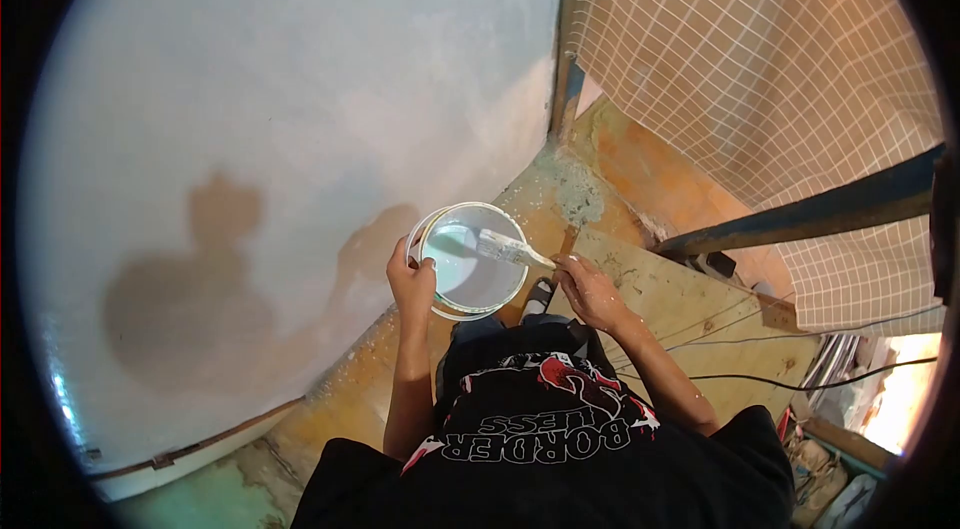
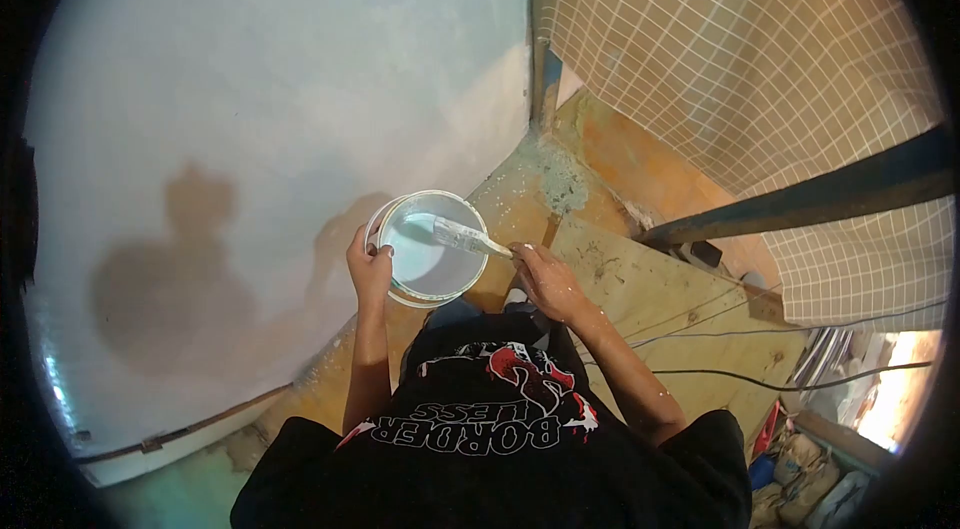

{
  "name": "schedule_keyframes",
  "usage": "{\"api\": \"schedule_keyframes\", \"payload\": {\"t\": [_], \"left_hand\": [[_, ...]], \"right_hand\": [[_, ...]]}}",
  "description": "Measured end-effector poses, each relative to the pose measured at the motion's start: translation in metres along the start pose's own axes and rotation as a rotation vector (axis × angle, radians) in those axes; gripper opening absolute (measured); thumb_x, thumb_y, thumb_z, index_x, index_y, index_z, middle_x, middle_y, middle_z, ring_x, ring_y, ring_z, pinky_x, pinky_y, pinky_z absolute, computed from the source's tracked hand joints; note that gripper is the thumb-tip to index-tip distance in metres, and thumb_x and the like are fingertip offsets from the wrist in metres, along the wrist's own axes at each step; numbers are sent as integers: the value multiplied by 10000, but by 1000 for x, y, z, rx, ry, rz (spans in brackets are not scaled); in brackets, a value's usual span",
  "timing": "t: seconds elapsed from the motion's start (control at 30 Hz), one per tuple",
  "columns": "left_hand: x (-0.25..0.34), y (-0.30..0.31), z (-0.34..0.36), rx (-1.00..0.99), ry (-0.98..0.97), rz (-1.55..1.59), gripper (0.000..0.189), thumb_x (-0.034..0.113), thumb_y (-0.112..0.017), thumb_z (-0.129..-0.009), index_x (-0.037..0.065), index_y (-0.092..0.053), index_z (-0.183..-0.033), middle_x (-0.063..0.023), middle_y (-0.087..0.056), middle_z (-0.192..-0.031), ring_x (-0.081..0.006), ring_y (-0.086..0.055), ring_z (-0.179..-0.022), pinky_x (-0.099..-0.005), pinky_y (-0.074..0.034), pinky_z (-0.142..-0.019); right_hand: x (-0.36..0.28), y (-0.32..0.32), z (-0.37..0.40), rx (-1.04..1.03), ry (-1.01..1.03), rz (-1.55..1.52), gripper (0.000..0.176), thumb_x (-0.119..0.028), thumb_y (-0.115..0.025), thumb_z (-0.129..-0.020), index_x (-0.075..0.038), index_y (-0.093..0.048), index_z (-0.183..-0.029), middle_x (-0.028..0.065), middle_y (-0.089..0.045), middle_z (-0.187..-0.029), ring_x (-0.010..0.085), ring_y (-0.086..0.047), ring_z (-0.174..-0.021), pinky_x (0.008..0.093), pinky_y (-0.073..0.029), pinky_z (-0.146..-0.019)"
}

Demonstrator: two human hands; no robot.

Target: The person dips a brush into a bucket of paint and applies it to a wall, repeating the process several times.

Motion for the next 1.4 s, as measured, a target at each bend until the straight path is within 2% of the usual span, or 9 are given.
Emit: {"api": "schedule_keyframes", "payload": {"t": [0.17,0.3,0.6,0.87,0.93,1.17,1.23,1.37,1.4], "left_hand": [[-14,40,7,98,-17,52,531,-131,-588,-715,12,-688,-1217,-66,-723,-1069,-86,-416,-587,-270,-407,-570],[-20,79,16,154,-27,79,532,-131,-584,-715,18,-689,-1215,-68,-724,-1087,-84,-417,-589,-274,-406,-569],[-41,166,46,286,-15,150,498,-110,-598,-733,25,-691,-1203,-41,-638,-823,-108,-441,-606,-292,-414,-583],[-62,205,71,271,24,151,516,-105,-595,-744,26,-682,-1235,-32,-602,-789,-103,-433,-603,-281,-408,-574],[-68,213,73,282,24,150,515,-103,-600,-751,23,-678,-1244,-31,-588,-773,-100,-430,-589,-274,-397,-561],[-78,233,80,298,27,202,502,-97,-617,-760,-12,-662,-1252,-42,-601,-784,-101,-458,-589,-274,-398,-558],[-81,237,81,310,13,217,497,-88,-622,-765,-31,-650,-1259,-45,-609,-791,-100,-467,-600,-281,-406,-564],[-75,242,82,282,35,169,501,-83,-626,-770,-48,-638,-1269,-47,-613,-801,-98,-476,-609,-287,-417,-574],[-76,244,81,307,31,161,499,-86,-626,-767,-38,-645,-1264,-50,-617,-797,-102,-477,-607,-289,-420,-576]], "right_hand": [[-25,-12,-14,-26,49,49,297,-106,-572,-1008,-32,-538,-1294,218,-635,-1162,422,-628,-1058,477,-519,-884],[-55,-37,-20,-17,44,41,294,-143,-612,-998,-26,-567,-1263,198,-643,-1105,411,-646,-992,475,-527,-840],[-115,-89,-9,-17,39,27,254,-138,-635,-988,-2,-624,-1202,197,-646,-1041,395,-652,-937,458,-523,-798],[-151,-124,8,-32,55,55,265,-133,-633,-992,9,-621,-1216,199,-658,-1026,396,-652,-905,437,-516,-779],[-158,-129,7,-45,-1,-3,265,-126,-632,-990,13,-623,-1215,200,-661,-1032,384,-654,-891,425,-517,-772],[-174,-140,4,-68,69,54,254,-110,-621,-991,25,-628,-1205,195,-661,-1011,362,-647,-863,417,-514,-750],[-177,-140,8,-66,-2,37,257,-113,-621,-993,30,-630,-1207,194,-658,-991,341,-653,-862,404,-510,-738],[-177,-143,7,-49,120,21,266,-115,-629,-994,36,-626,-1213,188,-644,-950,300,-638,-802,385,-500,-708],[-178,-144,7,-62,83,19,266,-112,-639,-999,40,-620,-1216,163,-631,-942,252,-599,-771,360,-486,-690]]}}
Point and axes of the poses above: each hand's wrist, its own z-axis away from the middle knuckle, its own y-axis out of the back of the hand, x = y × z, the point moved 7 cm from there along -z, towards the middle knuckle
